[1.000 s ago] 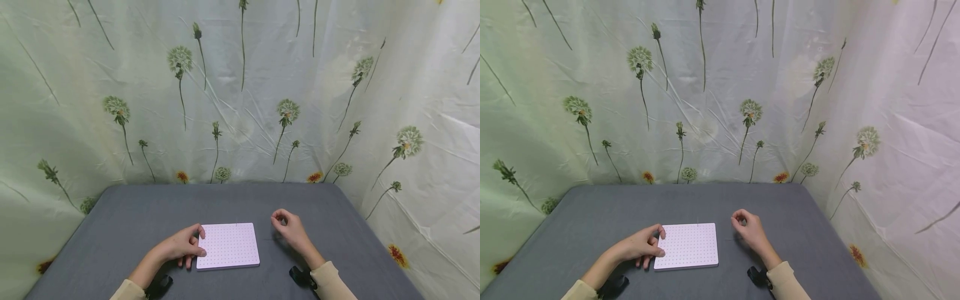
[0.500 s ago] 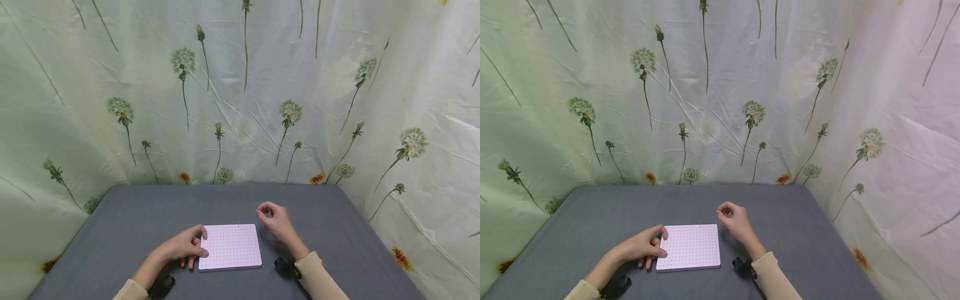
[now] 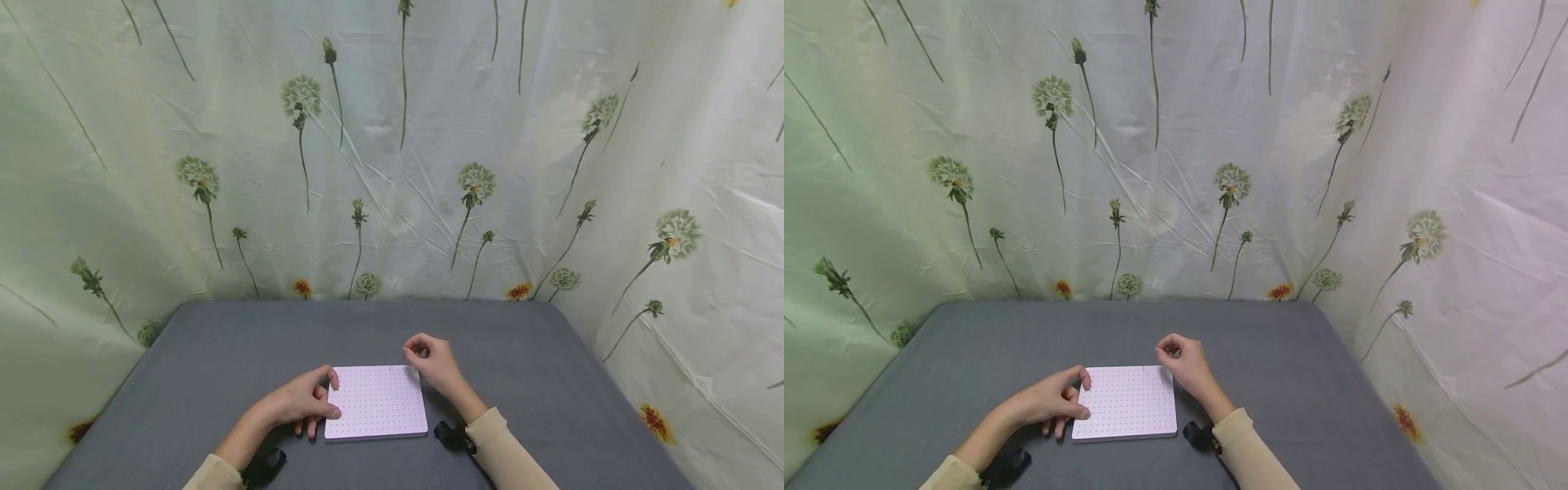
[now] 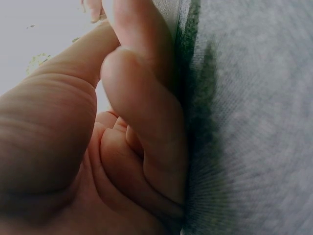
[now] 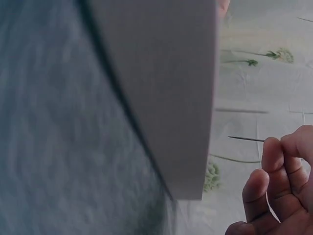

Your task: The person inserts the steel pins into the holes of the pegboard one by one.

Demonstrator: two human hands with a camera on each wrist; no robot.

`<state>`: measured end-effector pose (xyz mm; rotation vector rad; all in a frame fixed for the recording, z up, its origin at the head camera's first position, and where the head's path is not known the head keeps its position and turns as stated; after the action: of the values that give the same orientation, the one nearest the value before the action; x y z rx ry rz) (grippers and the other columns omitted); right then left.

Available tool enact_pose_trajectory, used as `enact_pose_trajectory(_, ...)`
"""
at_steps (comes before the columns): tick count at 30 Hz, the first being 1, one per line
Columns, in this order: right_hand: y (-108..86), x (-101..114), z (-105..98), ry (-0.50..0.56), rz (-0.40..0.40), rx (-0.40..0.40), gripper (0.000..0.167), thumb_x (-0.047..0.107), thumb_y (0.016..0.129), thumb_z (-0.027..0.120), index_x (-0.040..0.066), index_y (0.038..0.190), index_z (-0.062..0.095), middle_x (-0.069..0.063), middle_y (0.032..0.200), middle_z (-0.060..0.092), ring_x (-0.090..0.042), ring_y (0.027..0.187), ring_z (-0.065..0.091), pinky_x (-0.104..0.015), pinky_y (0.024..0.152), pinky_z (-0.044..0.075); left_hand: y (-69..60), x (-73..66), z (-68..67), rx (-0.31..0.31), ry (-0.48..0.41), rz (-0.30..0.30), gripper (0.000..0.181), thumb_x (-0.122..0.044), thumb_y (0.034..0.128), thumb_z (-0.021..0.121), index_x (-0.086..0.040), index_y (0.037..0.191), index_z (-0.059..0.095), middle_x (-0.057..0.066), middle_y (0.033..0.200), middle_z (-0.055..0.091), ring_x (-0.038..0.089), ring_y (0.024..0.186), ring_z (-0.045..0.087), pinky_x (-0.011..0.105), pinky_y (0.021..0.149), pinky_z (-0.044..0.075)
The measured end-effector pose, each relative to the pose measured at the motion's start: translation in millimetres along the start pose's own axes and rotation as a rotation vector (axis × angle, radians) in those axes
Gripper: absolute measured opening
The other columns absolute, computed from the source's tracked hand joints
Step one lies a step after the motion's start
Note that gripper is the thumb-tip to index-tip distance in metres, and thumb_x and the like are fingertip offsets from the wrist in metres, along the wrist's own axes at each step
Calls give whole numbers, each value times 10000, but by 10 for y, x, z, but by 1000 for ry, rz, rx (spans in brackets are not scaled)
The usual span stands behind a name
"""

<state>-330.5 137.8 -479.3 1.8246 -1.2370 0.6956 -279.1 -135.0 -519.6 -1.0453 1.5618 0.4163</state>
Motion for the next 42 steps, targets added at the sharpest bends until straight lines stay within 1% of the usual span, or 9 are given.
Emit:
enact_pose_trajectory(5, -4, -5, 58, 12, -16, 23, 61, 87, 974, 754, 118, 924, 739, 16, 856, 715, -32, 781, 583, -216, 698, 469, 9, 26, -6, 23, 2, -3, 460, -251, 911, 844, -102, 1161, 487, -17, 645, 634, 57, 425, 615, 204, 378, 421)
enact_pose_trajectory(8, -18, -10, 82, 4, -13, 38, 73, 99, 980, 754, 143, 923, 743, 31, 849, 712, -27, 777, 582, -214, 703, 471, 12, 30, -1, 28, -1, -5, 465, -248, 906, 849, -102, 1159, 487, -18, 642, 633, 55, 426, 616, 202, 376, 419)
enact_pose_trajectory(17, -31, -13, 118, -14, -34, 48, 78, 89, 975, 758, 144, 921, 745, 35, 850, 712, -21, 782, 582, -208, 702, 482, 9, -8, 17, -3, -11, 0, 439, -174, 910, 835, -76, 1164, 491, 23, 637, 625, 76, 408, 604, 219, 362, 401)
enact_pose_trajectory(21, -31, -5, 125, -21, -34, 49, 86, 83, 971, 760, 149, 916, 747, 39, 846, 715, -13, 776, 585, -204, 706, 487, 1, -13, 18, -5, -7, 7, 442, -177, 910, 835, -75, 1164, 488, 24, 640, 627, 79, 409, 606, 222, 362, 403)
enact_pose_trajectory(33, -26, 35, 141, -50, -83, 41, 78, 65, 961, 767, 127, 919, 747, 36, 822, 703, -6, 752, 558, -200, 673, 472, -13, -21, 7, -3, -6, 15, 437, -196, 921, 830, -69, 1168, 493, 21, 641, 628, 79, 411, 605, 222, 369, 409)
enact_pose_trajectory(37, -26, 7, 159, -63, -89, 54, 74, 84, 961, 776, 139, 920, 748, 48, 823, 704, 2, 746, 565, -192, 672, 478, -15, -22, 4, -4, -6, 15, 436, -194, 922, 829, -68, 1170, 493, 21, 640, 629, 80, 410, 604, 222, 369, 409)
enact_pose_trajectory(42, -39, 4, 181, -79, -88, 71, 93, 65, 952, 777, 145, 918, 742, 49, 828, 711, 4, 734, 570, -187, 676, 486, -10, -11, 5, -4, -7, 17, 439, -193, 920, 830, -68, 1171, 493, 20, 641, 629, 79, 411, 606, 222, 368, 410)
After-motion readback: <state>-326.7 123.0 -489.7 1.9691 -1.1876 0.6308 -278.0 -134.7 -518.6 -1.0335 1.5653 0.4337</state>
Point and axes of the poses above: each hand's wrist, its own y-axis towards the middle knuckle, its own z-axis out of the palm, x = y × z, the point moved 6 cm from there along y, towards the middle knuckle
